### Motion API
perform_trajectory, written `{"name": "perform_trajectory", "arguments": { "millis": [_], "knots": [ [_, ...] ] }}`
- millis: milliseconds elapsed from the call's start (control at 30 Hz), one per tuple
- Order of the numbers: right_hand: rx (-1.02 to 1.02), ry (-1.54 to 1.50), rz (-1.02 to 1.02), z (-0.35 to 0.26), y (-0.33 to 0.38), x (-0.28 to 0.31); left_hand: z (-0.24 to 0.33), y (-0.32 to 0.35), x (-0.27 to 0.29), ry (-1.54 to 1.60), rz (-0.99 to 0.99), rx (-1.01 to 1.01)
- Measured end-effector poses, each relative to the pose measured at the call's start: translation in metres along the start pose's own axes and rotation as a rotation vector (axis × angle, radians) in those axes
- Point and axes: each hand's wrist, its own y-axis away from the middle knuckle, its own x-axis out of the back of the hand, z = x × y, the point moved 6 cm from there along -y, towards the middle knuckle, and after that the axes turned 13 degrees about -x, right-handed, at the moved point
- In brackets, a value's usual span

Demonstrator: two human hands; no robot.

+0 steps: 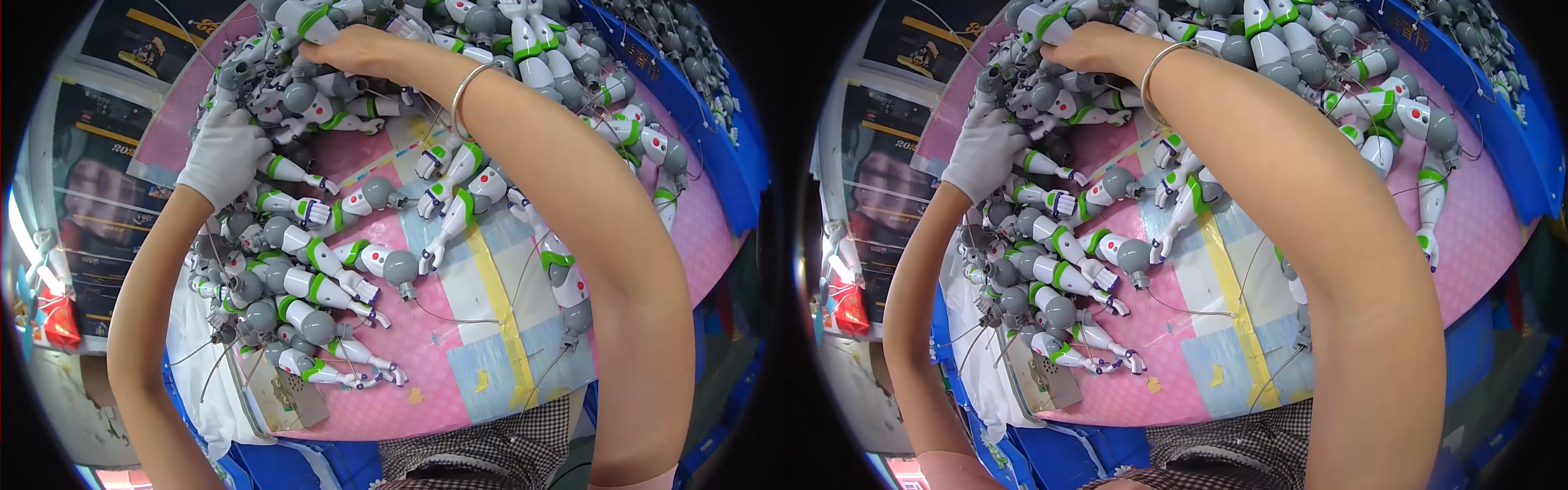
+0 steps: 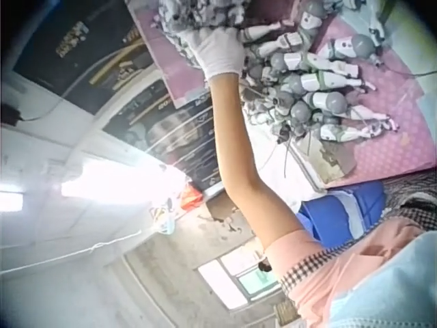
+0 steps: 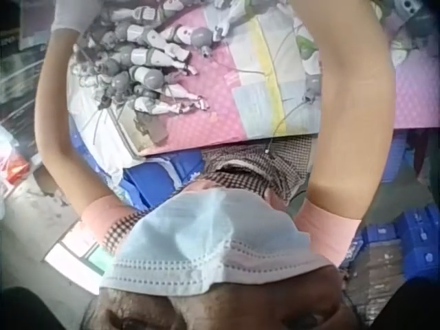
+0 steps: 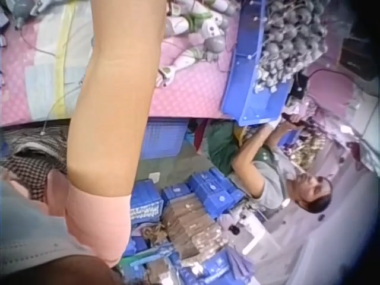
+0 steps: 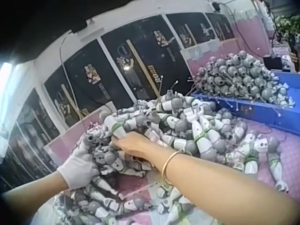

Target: Inspecting, cleaning, and organizing small plastic toy robots at a factory workbench.

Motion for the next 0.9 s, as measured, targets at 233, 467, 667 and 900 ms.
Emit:
{"name": "perform_trajectory", "arguments": {
  "millis": [233, 467, 667, 900],
  "knots": [
    [0.026, 0.068, 0.034, 0.006, -0.006, -0.006, 0.040, -0.030, 0.011, 0.101, -0.024, -0.168],
    [0.039, 0.237, 0.153, -0.035, 0.057, 0.022, 0.037, -0.006, -0.003, 0.292, -0.164, 0.119],
    [-0.218, -0.414, -0.304, -0.047, 0.166, 0.015, 0.048, 0.062, 0.097, 1.457, 0.627, 0.546],
    [0.091, -0.211, -0.727, -0.097, 0.216, -0.078, 0.085, 0.083, 0.065, 2.590, 1.061, 0.852]
  ]
}}
